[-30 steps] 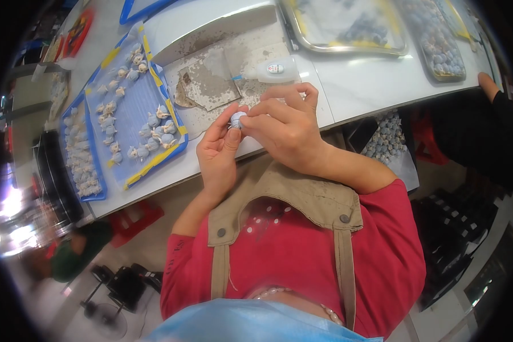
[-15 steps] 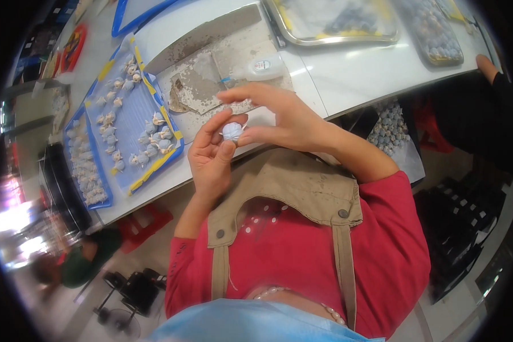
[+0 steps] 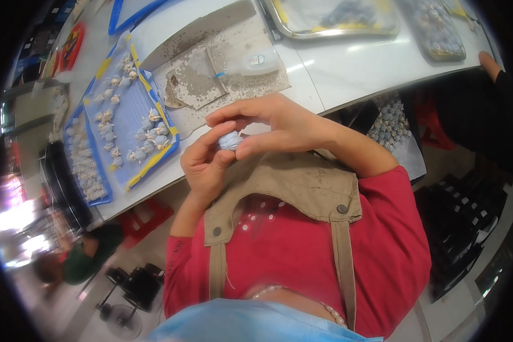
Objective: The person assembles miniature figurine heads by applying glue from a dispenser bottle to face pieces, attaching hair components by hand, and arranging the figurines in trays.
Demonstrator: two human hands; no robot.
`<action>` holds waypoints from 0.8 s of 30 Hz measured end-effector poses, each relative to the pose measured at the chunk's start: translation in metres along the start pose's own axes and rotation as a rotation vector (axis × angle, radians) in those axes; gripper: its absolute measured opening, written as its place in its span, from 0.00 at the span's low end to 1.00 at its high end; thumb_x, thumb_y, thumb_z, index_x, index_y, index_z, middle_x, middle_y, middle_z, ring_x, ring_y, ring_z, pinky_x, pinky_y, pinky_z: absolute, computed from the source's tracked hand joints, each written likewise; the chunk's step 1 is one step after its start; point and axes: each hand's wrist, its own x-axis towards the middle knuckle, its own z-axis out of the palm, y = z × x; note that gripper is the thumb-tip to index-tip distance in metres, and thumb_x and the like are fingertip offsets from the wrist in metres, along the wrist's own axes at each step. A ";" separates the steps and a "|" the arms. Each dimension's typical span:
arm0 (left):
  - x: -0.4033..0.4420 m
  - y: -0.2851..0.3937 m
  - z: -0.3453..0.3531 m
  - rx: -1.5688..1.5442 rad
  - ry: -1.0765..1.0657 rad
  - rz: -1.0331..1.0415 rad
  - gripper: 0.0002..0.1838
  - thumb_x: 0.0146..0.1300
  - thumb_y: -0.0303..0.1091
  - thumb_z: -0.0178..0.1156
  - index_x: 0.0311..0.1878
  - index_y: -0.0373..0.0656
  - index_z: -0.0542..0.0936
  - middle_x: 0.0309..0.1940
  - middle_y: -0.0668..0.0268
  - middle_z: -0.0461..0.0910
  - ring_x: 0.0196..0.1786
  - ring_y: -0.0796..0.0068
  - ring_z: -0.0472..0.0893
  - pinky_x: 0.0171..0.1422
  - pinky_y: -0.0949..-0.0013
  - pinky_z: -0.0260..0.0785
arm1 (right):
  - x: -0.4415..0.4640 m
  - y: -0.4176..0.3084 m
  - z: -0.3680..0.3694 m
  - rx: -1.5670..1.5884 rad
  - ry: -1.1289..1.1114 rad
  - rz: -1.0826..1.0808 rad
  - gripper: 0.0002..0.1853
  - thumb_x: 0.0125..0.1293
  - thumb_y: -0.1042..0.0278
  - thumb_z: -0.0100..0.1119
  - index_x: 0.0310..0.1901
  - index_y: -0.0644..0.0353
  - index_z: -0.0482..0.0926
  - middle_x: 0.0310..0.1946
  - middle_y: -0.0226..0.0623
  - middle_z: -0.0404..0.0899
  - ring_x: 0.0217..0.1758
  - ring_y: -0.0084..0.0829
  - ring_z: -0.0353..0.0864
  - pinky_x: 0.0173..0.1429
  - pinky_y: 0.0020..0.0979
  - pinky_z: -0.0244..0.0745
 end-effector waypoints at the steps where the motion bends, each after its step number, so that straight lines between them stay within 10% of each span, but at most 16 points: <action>1: 0.000 -0.001 0.001 -0.002 0.008 0.004 0.19 0.57 0.21 0.60 0.54 0.34 0.75 0.48 0.59 0.80 0.47 0.77 0.79 0.51 0.76 0.69 | 0.000 0.001 0.000 0.023 -0.003 -0.009 0.27 0.55 0.66 0.67 0.56 0.65 0.74 0.52 0.39 0.78 0.52 0.27 0.77 0.54 0.28 0.72; 21: 0.003 0.016 -0.039 0.513 0.025 0.046 0.16 0.54 0.24 0.64 0.47 0.40 0.81 0.41 0.61 0.83 0.38 0.70 0.83 0.42 0.72 0.74 | 0.015 0.010 0.023 0.012 0.099 0.057 0.23 0.58 0.73 0.62 0.56 0.64 0.74 0.55 0.40 0.76 0.60 0.30 0.72 0.64 0.32 0.64; 24: 0.016 0.018 -0.085 0.953 0.462 0.151 0.16 0.54 0.25 0.63 0.48 0.40 0.80 0.41 0.57 0.82 0.34 0.67 0.82 0.40 0.70 0.74 | 0.022 0.010 0.024 -0.049 0.132 -0.001 0.22 0.59 0.73 0.61 0.57 0.64 0.73 0.56 0.38 0.75 0.61 0.28 0.70 0.65 0.31 0.62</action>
